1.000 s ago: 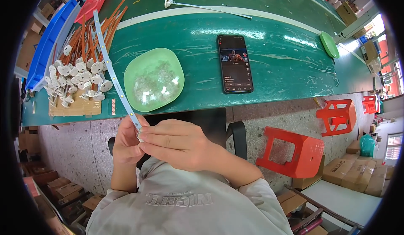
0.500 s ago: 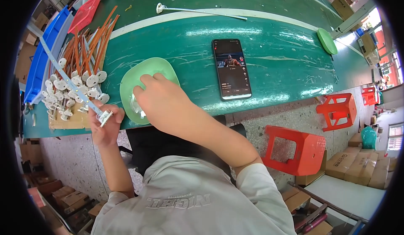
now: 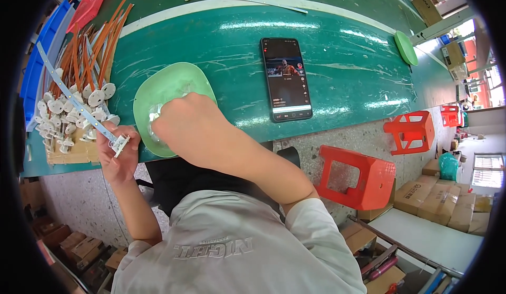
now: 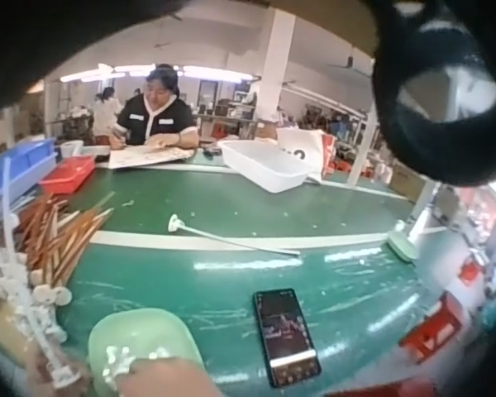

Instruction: Assembling circular bases and sticks onto LED strips at a workshop table.

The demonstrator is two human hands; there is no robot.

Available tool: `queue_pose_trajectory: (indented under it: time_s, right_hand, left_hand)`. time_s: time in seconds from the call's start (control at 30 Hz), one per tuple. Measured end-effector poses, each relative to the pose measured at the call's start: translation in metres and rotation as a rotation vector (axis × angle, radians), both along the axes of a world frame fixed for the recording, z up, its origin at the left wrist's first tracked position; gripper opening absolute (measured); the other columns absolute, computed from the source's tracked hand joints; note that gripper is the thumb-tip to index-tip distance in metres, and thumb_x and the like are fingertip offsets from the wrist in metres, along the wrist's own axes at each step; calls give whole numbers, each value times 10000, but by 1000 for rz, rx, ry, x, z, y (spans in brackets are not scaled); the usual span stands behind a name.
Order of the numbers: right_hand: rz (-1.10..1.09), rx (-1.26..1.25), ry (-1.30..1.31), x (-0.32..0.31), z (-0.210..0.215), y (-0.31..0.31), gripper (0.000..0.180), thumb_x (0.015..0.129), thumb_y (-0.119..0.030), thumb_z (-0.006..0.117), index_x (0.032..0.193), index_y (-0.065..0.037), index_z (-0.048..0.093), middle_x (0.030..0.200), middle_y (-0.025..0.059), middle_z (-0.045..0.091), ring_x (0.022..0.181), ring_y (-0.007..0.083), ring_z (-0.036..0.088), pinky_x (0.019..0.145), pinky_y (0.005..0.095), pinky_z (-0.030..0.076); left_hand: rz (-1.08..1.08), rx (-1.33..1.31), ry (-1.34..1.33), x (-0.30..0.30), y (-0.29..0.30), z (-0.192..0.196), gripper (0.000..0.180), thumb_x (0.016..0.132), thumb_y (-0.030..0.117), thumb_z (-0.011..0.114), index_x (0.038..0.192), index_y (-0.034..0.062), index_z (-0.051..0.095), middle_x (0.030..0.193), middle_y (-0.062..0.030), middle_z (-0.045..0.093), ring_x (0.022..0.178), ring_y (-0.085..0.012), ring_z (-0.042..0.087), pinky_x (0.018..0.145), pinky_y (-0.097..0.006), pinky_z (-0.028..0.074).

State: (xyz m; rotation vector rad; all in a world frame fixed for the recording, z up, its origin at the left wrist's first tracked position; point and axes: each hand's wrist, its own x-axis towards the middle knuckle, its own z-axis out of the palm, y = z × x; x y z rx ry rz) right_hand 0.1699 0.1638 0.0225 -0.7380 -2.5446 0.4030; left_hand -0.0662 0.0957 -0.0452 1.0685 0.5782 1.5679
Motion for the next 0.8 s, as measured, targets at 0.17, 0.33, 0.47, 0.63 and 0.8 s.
queue_pose_trajectory:
  time_s: [0.17,0.33,0.47,0.63,0.8]
  right_hand:
    - [-32,14,54,1,-1,-6,37,703,-76,667,738,-82,658,713,83,630,639,292,645,549,395,511]
    - [-62,37,340,-2,-4,-8,48,757,-57,673,764,-64,626,717,79,621,626,302,625,534,394,491]
    - [-82,-5,351,-1,-5,-11,68,766,-37,675,802,-58,621,716,96,615,632,314,624,533,394,488]
    - [-145,-120,339,0,-2,-17,59,803,-50,678,849,-52,640,715,113,645,672,309,652,545,394,498]
    - [-114,-80,298,5,-4,-16,104,777,-50,694,878,-70,685,754,106,675,700,293,669,575,370,521]
  left_hand:
    - [1,4,38,2,-1,2,711,725,272,857,1241,-11,456,1081,-234,642,1016,-301,635,725,-321,514]
    - [17,3,52,4,-2,3,707,724,272,855,1238,-10,458,1076,-211,640,1015,-304,636,728,-321,513]
    - [29,12,55,5,-1,3,695,729,267,849,1234,-8,460,1061,-191,638,1018,-309,635,730,-326,514]
    - [31,14,59,5,-1,3,690,732,260,846,1236,-8,459,1065,-187,633,1022,-313,633,741,-333,507]
    - [39,20,48,5,-1,2,692,738,257,843,1244,-10,454,1071,-176,628,1032,-313,630,748,-338,499]
